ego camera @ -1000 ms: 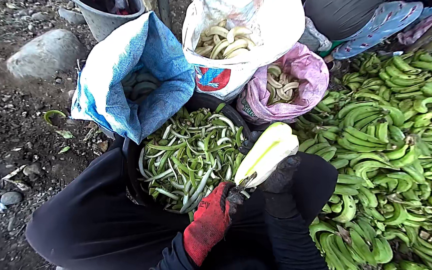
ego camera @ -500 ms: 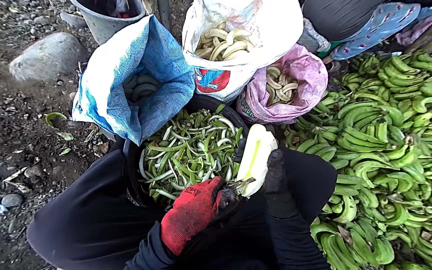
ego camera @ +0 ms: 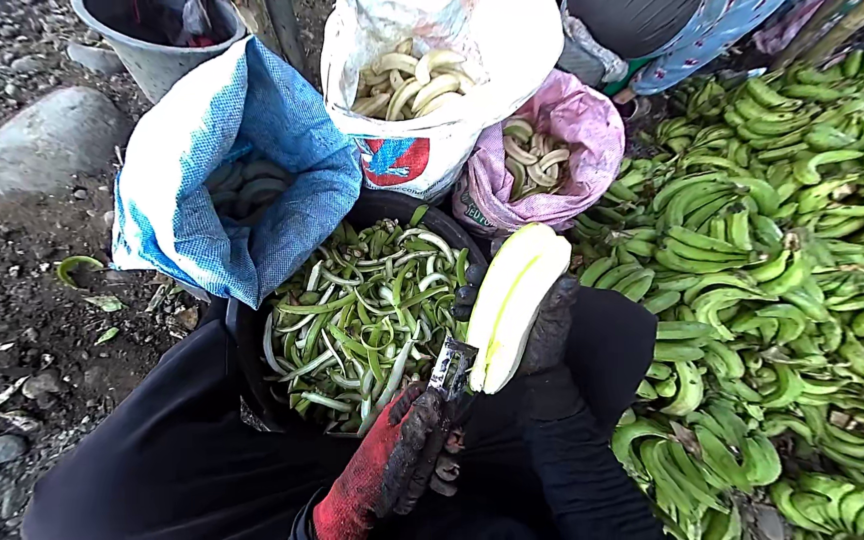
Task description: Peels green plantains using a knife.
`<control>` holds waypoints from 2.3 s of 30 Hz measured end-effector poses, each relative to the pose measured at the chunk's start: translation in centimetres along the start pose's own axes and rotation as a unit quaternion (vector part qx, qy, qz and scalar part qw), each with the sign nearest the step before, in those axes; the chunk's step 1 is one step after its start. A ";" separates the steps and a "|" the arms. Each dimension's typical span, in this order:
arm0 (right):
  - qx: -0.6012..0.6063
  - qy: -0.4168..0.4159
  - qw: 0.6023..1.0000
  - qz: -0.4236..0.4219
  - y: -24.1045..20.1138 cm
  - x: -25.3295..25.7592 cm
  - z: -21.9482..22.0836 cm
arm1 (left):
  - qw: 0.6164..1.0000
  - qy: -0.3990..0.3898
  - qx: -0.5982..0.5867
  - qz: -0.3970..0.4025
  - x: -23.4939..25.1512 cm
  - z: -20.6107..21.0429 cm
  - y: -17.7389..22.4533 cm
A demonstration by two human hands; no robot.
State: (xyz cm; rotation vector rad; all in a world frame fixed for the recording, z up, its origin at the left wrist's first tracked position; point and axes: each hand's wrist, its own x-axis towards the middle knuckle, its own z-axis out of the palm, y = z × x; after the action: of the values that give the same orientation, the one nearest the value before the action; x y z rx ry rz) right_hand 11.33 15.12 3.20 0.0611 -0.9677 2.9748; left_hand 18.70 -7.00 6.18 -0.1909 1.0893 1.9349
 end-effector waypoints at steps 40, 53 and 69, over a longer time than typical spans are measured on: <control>-0.134 0.032 0.989 -0.046 1.7 -0.2 -0.9 | 0.998 -0.014 -0.063 -0.005 1.7 1.0 -2.2; -0.104 0.101 0.989 0.035 2.8 0.5 -2.4 | 0.993 0.075 0.091 0.017 0.7 1.7 -0.9; 0.120 -0.057 0.991 0.008 1.7 -0.1 0.4 | 0.958 0.211 -0.072 0.181 5.1 -2.3 2.0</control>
State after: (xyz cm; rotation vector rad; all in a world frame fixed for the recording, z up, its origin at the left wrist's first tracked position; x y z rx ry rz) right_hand 11.45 13.52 2.47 0.2301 -0.6140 3.1161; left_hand 13.47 -5.97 3.47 -0.5373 1.3284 2.3738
